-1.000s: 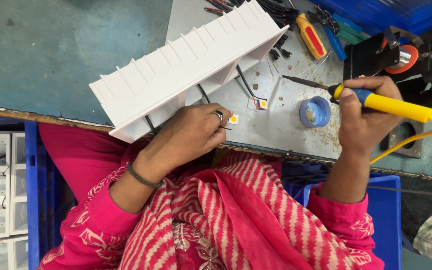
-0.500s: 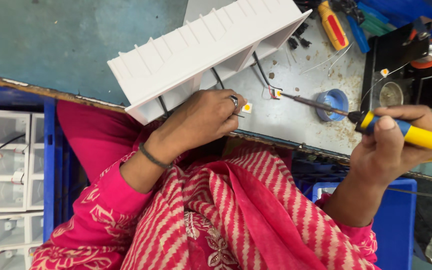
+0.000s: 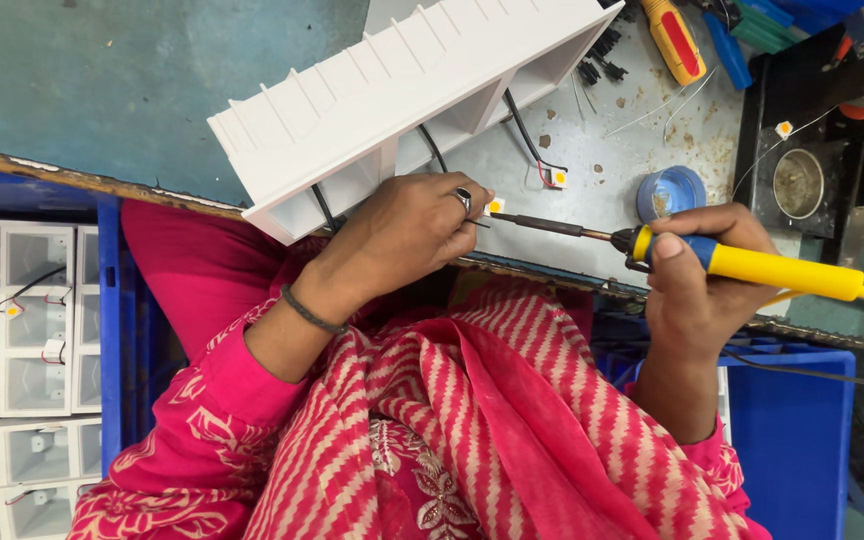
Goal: The person holds a white plastic fixture and wires, threads wire ends through the fixture, and solders the wire ends to small LED components on the workbench using a soldering iron, dipping the iron in flux between joints. They then place finished LED components into a clear plastic tray.
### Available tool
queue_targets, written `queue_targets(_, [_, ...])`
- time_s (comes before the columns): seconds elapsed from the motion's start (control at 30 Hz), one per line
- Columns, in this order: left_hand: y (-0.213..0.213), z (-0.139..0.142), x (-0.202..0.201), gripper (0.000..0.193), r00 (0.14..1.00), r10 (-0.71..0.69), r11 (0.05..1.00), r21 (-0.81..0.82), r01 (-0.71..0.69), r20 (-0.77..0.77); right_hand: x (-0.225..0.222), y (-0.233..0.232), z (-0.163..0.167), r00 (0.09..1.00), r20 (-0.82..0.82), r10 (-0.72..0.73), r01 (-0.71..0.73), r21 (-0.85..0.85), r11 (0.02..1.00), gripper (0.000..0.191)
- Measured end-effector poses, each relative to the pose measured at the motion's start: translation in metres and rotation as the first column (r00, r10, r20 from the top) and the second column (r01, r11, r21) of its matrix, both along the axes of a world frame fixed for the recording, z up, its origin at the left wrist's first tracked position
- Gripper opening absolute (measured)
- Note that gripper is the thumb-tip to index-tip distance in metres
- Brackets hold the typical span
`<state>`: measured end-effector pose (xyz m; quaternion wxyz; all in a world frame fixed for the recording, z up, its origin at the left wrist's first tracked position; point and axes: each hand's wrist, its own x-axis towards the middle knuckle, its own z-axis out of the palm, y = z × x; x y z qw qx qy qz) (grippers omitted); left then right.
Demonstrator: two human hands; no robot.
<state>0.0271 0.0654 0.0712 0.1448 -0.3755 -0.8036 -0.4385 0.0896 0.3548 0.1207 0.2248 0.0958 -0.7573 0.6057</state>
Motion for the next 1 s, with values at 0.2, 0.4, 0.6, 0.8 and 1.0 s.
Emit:
queue_targets(0.2, [0.001,0.003,0.004,0.018,1.0,0.026,0.999,-0.023,-0.026,0.011,-0.002,-0.004,0.003,1.0,0.006,0.022,-0.022,0.035,0.999,0.018])
queue_targets(0.4, [0.004,0.006,0.007,0.016,0.999,0.047,0.998,-0.041,-0.047,-0.002,0.0,-0.004,0.002,1.0,0.018,0.009,-0.01,0.063,0.998,0.017])
queue_targets(0.6, [0.006,0.006,0.008,0.016,0.999,0.044,0.999,-0.027,-0.044,-0.01,0.004,-0.001,0.004,0.999,-0.031,-0.024,0.029,0.183,0.983,0.017])
queue_targets(0.8, [0.005,0.003,0.007,0.015,0.998,0.056,0.998,-0.033,-0.056,-0.005,0.007,-0.002,0.011,0.997,-0.068,-0.024,0.044,0.299,0.953,0.016])
queue_targets(1.0, [0.007,0.002,0.006,0.017,0.997,0.064,0.997,-0.044,-0.066,-0.032,0.008,-0.005,0.012,0.999,-0.033,-0.033,0.042,0.343,0.938,0.017])
